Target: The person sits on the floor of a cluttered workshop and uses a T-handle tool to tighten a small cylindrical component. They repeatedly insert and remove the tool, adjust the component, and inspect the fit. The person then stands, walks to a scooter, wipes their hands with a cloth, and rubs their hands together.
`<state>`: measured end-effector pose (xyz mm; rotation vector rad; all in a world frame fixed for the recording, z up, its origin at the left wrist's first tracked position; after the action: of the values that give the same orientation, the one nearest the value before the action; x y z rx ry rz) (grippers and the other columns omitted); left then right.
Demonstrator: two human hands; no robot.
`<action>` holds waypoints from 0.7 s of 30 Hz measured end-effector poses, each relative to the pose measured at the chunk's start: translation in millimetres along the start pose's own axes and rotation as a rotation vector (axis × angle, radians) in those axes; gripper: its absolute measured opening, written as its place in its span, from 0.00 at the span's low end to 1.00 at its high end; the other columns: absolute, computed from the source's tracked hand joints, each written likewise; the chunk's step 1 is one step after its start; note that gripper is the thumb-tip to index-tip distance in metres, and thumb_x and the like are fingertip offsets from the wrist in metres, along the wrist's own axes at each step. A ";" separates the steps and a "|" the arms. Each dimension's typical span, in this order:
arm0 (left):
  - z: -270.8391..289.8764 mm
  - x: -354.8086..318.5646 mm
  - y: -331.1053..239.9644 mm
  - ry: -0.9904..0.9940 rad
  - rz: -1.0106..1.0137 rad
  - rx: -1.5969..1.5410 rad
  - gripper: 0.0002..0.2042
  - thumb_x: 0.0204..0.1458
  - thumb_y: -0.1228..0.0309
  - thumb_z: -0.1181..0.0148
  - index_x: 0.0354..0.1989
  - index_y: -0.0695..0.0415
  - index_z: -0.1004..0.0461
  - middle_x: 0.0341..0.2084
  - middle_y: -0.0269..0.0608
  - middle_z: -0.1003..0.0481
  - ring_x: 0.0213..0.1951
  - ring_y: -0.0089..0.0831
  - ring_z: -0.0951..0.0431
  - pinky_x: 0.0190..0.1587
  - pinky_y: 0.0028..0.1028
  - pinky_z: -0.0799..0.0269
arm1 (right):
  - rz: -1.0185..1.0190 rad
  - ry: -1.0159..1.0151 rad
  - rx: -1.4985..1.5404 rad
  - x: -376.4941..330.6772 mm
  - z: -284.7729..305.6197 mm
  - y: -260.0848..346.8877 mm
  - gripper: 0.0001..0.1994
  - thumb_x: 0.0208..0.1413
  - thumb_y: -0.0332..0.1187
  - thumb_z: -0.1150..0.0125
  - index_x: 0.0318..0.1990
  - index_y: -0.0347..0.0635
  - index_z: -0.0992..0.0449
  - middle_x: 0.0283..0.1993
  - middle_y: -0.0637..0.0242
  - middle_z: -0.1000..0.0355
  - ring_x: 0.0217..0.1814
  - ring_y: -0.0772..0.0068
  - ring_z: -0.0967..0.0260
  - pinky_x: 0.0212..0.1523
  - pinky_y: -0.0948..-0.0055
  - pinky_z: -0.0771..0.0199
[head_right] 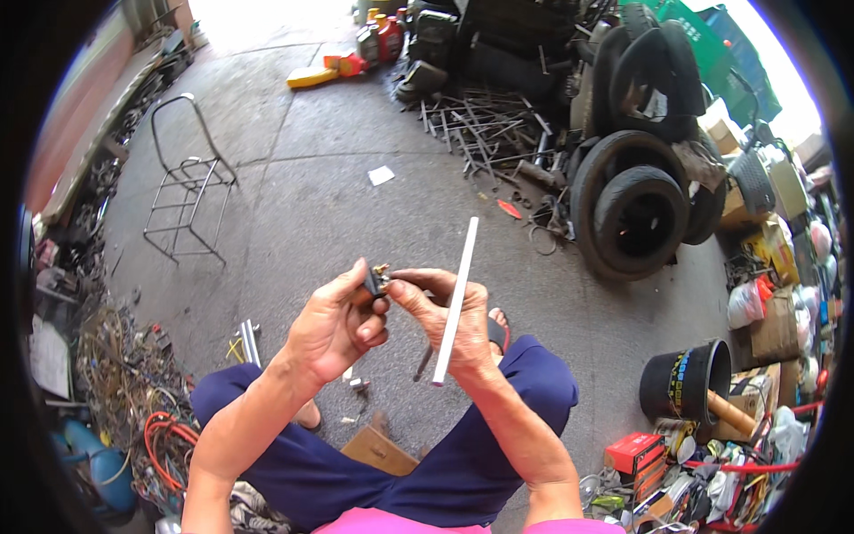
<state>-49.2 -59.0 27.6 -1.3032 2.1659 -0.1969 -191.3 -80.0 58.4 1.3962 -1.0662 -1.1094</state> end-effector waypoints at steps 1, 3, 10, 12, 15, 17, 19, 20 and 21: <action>0.0 1.3 0.9 0.022 0.010 -0.015 0.16 0.61 0.55 0.52 0.34 0.56 0.27 0.24 0.36 0.27 0.18 0.24 0.32 0.25 0.25 0.37 | 0.000 0.005 0.014 2.0 0.1 -4.3 0.12 0.51 0.33 0.33 0.40 0.36 0.20 0.27 0.71 0.25 0.19 0.88 0.42 0.18 0.84 0.46; 2.6 2.0 1.7 0.030 0.004 -0.031 0.17 0.61 0.55 0.53 0.35 0.56 0.27 0.24 0.36 0.27 0.18 0.24 0.32 0.25 0.25 0.37 | -0.014 0.007 0.029 3.0 -1.6 -7.9 0.13 0.51 0.34 0.32 0.40 0.35 0.20 0.26 0.71 0.25 0.17 0.89 0.45 0.16 0.84 0.50; 6.1 5.8 5.4 0.049 -0.027 -0.032 0.15 0.62 0.57 0.55 0.37 0.57 0.28 0.26 0.36 0.26 0.20 0.24 0.28 0.26 0.25 0.36 | 0.027 0.035 0.050 8.6 3.7 -13.2 0.11 0.50 0.28 0.33 0.40 0.33 0.21 0.30 0.66 0.22 0.29 0.82 0.29 0.32 0.82 0.28; 7.2 5.1 6.0 0.043 -0.025 -0.009 0.14 0.62 0.58 0.54 0.38 0.56 0.29 0.27 0.37 0.26 0.22 0.25 0.28 0.26 0.24 0.35 | -0.037 0.038 -0.065 8.2 7.3 -9.8 0.09 0.50 0.25 0.34 0.39 0.32 0.21 0.33 0.63 0.22 0.37 0.78 0.26 0.43 0.76 0.26; 4.7 3.8 4.1 0.031 -0.028 0.035 0.11 0.62 0.60 0.53 0.41 0.55 0.31 0.29 0.38 0.26 0.24 0.25 0.27 0.27 0.24 0.32 | 0.030 0.057 -0.067 7.3 8.5 -9.3 0.08 0.53 0.28 0.35 0.39 0.34 0.20 0.32 0.65 0.22 0.32 0.84 0.27 0.32 0.83 0.27; 4.9 2.8 2.3 0.044 -0.045 0.056 0.10 0.61 0.62 0.52 0.42 0.55 0.33 0.31 0.39 0.26 0.26 0.25 0.26 0.28 0.23 0.31 | 0.009 0.041 -0.096 7.5 10.5 -13.3 0.09 0.53 0.28 0.35 0.39 0.34 0.20 0.32 0.65 0.22 0.32 0.83 0.27 0.32 0.83 0.27; 3.3 1.2 0.9 0.079 -0.047 0.058 0.10 0.61 0.62 0.51 0.44 0.55 0.33 0.33 0.40 0.26 0.27 0.26 0.26 0.29 0.24 0.30 | 0.022 0.038 -0.097 7.2 9.9 -11.2 0.09 0.53 0.29 0.35 0.38 0.32 0.21 0.30 0.65 0.22 0.31 0.82 0.27 0.29 0.83 0.28; 1.6 0.8 0.5 0.099 -0.046 0.059 0.10 0.61 0.63 0.50 0.44 0.55 0.34 0.33 0.40 0.26 0.28 0.26 0.25 0.29 0.24 0.30 | 0.030 0.028 -0.094 7.4 10.5 -11.2 0.09 0.53 0.29 0.35 0.38 0.32 0.21 0.29 0.65 0.22 0.30 0.83 0.27 0.29 0.84 0.29; -0.2 0.5 0.0 0.090 -0.052 0.073 0.11 0.60 0.63 0.50 0.45 0.56 0.35 0.33 0.40 0.27 0.28 0.26 0.25 0.27 0.23 0.31 | 0.038 0.019 -0.091 7.5 11.3 -11.2 0.09 0.53 0.30 0.35 0.38 0.32 0.21 0.29 0.65 0.23 0.30 0.83 0.28 0.28 0.84 0.30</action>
<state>-49.5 -59.4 27.6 -1.3338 2.1797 -0.3585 -200.5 -88.4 45.9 1.3075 -1.0129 -1.1017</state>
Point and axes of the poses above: each hand's wrist, its own x-axis towards the middle knuckle, its own z-axis out of the back of the hand, y = z × x, the point moved 3 cm from there along x, towards the middle knuckle
